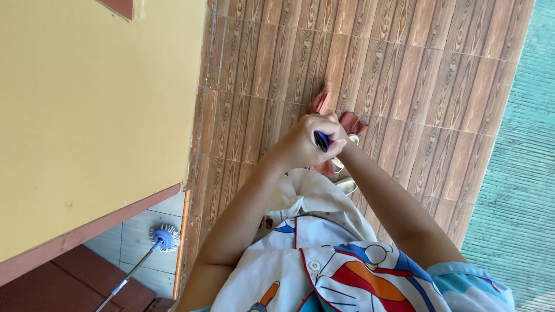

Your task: Sweep the tiled floor using a broom.

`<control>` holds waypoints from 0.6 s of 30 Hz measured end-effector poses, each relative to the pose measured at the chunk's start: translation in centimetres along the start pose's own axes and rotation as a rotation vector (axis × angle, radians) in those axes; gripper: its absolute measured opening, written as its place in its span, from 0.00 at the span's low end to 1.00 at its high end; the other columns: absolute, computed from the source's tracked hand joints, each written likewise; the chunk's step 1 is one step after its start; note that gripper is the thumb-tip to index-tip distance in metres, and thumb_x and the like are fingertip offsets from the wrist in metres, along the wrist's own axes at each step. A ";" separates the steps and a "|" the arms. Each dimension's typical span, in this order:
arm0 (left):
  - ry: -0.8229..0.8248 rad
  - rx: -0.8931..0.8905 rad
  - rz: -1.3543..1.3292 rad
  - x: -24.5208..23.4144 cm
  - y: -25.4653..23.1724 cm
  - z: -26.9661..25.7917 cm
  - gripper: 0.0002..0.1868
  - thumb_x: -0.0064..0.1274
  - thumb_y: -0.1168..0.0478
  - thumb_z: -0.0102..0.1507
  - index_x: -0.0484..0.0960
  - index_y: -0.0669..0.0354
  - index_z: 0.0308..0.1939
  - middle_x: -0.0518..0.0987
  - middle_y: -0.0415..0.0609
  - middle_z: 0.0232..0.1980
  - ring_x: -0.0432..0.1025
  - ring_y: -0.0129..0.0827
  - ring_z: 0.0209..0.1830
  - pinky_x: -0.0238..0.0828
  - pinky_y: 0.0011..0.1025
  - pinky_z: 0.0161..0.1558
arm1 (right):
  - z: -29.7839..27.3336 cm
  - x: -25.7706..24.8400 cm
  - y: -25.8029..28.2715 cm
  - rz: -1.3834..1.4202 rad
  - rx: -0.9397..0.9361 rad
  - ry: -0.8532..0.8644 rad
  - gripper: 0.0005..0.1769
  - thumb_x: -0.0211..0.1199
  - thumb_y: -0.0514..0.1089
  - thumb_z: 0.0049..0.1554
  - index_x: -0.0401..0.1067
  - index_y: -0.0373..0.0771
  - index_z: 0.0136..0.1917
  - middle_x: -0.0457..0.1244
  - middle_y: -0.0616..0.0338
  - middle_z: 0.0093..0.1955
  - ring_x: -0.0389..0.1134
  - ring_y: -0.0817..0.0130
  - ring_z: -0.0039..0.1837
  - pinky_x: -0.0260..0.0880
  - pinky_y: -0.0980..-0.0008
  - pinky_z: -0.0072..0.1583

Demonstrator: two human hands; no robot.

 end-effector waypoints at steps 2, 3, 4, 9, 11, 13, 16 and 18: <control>0.037 -0.138 0.015 -0.6 0.2 0.6 0.17 0.61 0.70 0.60 0.68 0.65 0.22 0.72 0.48 0.24 0.69 0.32 0.24 0.67 0.33 0.32 | 0.4 0.0 0.3 0.003 0.005 -0.010 0.05 0.61 0.41 0.53 0.76 0.40 0.42 0.68 0.59 0.40 0.70 0.63 0.40 0.68 0.64 0.45; 0.041 -0.138 0.013 -1.2 -1.0 0.8 0.17 0.61 0.70 0.60 0.68 0.65 0.22 0.72 0.48 0.24 0.69 0.32 0.24 0.67 0.33 0.32 | 0.4 0.1 0.3 0.004 0.009 -0.015 0.05 0.61 0.41 0.54 0.76 0.40 0.42 0.68 0.59 0.40 0.70 0.63 0.41 0.68 0.64 0.45; 0.024 -0.094 -0.007 -1.9 -2.2 1.2 0.16 0.60 0.70 0.61 0.68 0.65 0.24 0.73 0.49 0.26 0.70 0.33 0.26 0.68 0.34 0.33 | 0.6 0.0 0.2 0.004 0.009 -0.020 0.05 0.61 0.41 0.54 0.76 0.40 0.42 0.68 0.59 0.40 0.70 0.63 0.41 0.68 0.64 0.45; 0.049 0.030 0.174 -3.1 -4.4 1.7 0.17 0.60 0.70 0.60 0.67 0.63 0.22 0.71 0.50 0.23 0.68 0.36 0.27 0.66 0.36 0.35 | 1.3 0.7 -1.3 0.014 0.013 -0.036 0.05 0.60 0.40 0.56 0.76 0.39 0.43 0.68 0.59 0.41 0.69 0.63 0.41 0.68 0.64 0.46; 0.083 -0.019 0.335 -2.8 -3.0 1.5 0.16 0.62 0.69 0.57 0.70 0.63 0.21 0.72 0.51 0.23 0.67 0.40 0.28 0.66 0.38 0.36 | 1.4 0.4 -1.0 0.020 0.012 -0.043 0.06 0.60 0.40 0.56 0.76 0.39 0.43 0.68 0.59 0.41 0.69 0.63 0.42 0.68 0.64 0.47; 0.119 -0.060 0.329 -2.3 -0.1 1.0 0.15 0.62 0.68 0.57 0.71 0.62 0.21 0.74 0.48 0.23 0.68 0.38 0.29 0.68 0.36 0.37 | 1.0 0.6 -2.6 0.023 0.014 -0.055 0.06 0.60 0.40 0.57 0.76 0.39 0.44 0.68 0.59 0.41 0.69 0.63 0.42 0.68 0.63 0.47; 0.134 -0.072 0.238 -2.7 1.6 0.4 0.15 0.62 0.68 0.58 0.70 0.61 0.22 0.75 0.46 0.25 0.69 0.34 0.30 0.69 0.34 0.38 | 1.5 -0.1 -2.3 0.014 -0.010 0.004 0.06 0.60 0.40 0.55 0.76 0.38 0.44 0.68 0.58 0.41 0.69 0.61 0.42 0.68 0.63 0.47; 0.114 -0.040 0.156 -3.3 1.8 0.1 0.16 0.62 0.68 0.59 0.69 0.61 0.23 0.75 0.46 0.27 0.69 0.33 0.30 0.69 0.33 0.38 | 1.6 -1.8 -1.4 0.005 -0.041 0.070 0.07 0.61 0.40 0.52 0.76 0.37 0.44 0.68 0.56 0.41 0.70 0.59 0.42 0.68 0.63 0.46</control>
Point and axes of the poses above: each hand's wrist, its own z-axis towards the middle knuckle, its own x-axis out of the palm, y = z × x, the point moved 3 cm from there along z, towards the middle knuckle
